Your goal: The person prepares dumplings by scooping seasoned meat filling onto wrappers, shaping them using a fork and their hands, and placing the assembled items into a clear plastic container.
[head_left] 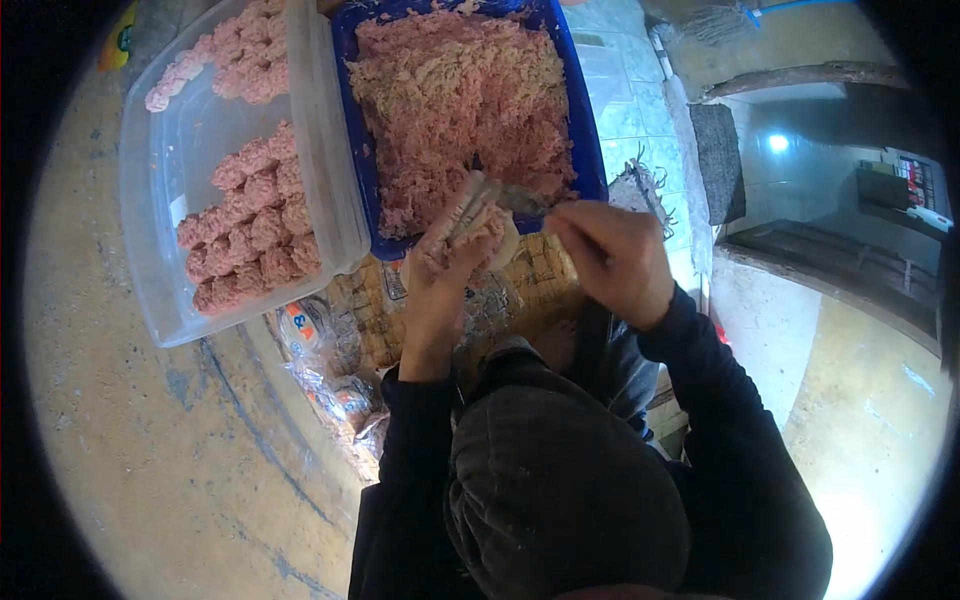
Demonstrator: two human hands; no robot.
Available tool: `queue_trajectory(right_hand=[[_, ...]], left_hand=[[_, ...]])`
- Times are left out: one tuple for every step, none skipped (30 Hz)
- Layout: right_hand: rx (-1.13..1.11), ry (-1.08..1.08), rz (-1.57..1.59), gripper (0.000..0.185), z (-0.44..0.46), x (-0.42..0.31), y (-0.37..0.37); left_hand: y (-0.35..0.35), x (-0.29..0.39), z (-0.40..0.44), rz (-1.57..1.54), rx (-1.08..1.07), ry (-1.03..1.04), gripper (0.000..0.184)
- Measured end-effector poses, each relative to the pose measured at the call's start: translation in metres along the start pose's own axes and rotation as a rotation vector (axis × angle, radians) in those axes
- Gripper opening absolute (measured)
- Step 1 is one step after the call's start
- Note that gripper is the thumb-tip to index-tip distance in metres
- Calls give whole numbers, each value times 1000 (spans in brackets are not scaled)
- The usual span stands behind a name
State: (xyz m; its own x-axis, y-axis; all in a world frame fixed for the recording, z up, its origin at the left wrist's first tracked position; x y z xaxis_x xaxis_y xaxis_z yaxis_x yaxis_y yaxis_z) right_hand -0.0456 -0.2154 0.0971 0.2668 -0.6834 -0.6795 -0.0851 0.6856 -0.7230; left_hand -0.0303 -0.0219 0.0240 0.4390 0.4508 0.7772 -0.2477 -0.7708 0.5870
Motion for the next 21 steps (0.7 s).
queue_trajectory(right_hand=[[-43,-13,-33,11,1,2,4],[-38,-6,-34,11,2,6,2],[-35,77,-82,11,3,11,-1],[-39,154,-128,11,3,14,-3],[-73,262,-52,11,1,6,-8],[-83,250,-46,11,-3,-4,-5],[-113,197,85,12,-8,-16,0],[-138,152,212,12,-11,-24,5],[-108,130,148,11,-12,-25,14],[-103,136,144,11,-13,-24,15],[-81,192,159,10,-12,-21,16],[-64,241,179,11,-10,-20,17],[-69,233,187,11,-8,-20,17],[-77,241,176,10,-8,-20,16],[-84,257,161,10,-10,-20,15],[-79,261,160,10,-11,-19,13],[-124,267,130,11,-10,-17,12],[-170,273,101,11,-11,-15,10],[-169,271,99,11,-10,-16,7],[-184,300,100,12,-10,-20,3],[-200,328,101,13,-10,-24,1]], left_hand=[[2,1,0,7,-33,-26,67],[4,3,1,8,-39,-31,67],[7,6,1,-31,-7,-49,66],[8,9,-1,-71,35,-62,65],[2,6,-2,-71,52,-55,65],[-7,0,-1,-286,58,-7,64],[-9,0,3,-502,48,35,63],[-3,-1,4,-507,39,28,63],[10,6,4,-592,-2,45,62],[18,10,3,-677,-39,66,61],[19,8,2,-677,-41,64,61],[18,6,0,-662,-27,74,54],[16,5,-3,-643,-10,85,49],[14,3,-4,-637,-11,83,49],[13,2,-6,-613,-2,100,49],[12,0,-7,-590,9,122,49],[11,-1,-7,-592,5,123,49],[9,-3,-7,-558,15,114,52],[8,-4,-7,-522,28,106,56],[7,-6,-6,-522,29,108,56],[7,-7,-3,-539,50,150,53]])
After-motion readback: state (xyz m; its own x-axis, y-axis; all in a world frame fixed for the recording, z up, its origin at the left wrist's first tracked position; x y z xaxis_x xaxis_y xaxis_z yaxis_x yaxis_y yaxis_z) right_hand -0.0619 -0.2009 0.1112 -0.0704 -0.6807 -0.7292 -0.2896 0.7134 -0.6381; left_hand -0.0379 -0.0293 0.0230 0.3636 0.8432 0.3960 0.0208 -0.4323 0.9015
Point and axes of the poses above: each hand's wrist, its own z-axis towards the middle knuckle, its own y-axis out of the palm, x = y × z, the point moved 1 cm from there along z, towards the middle knuckle, and after that the axes turned 10 degrees about -x, right-handed, at the moved point
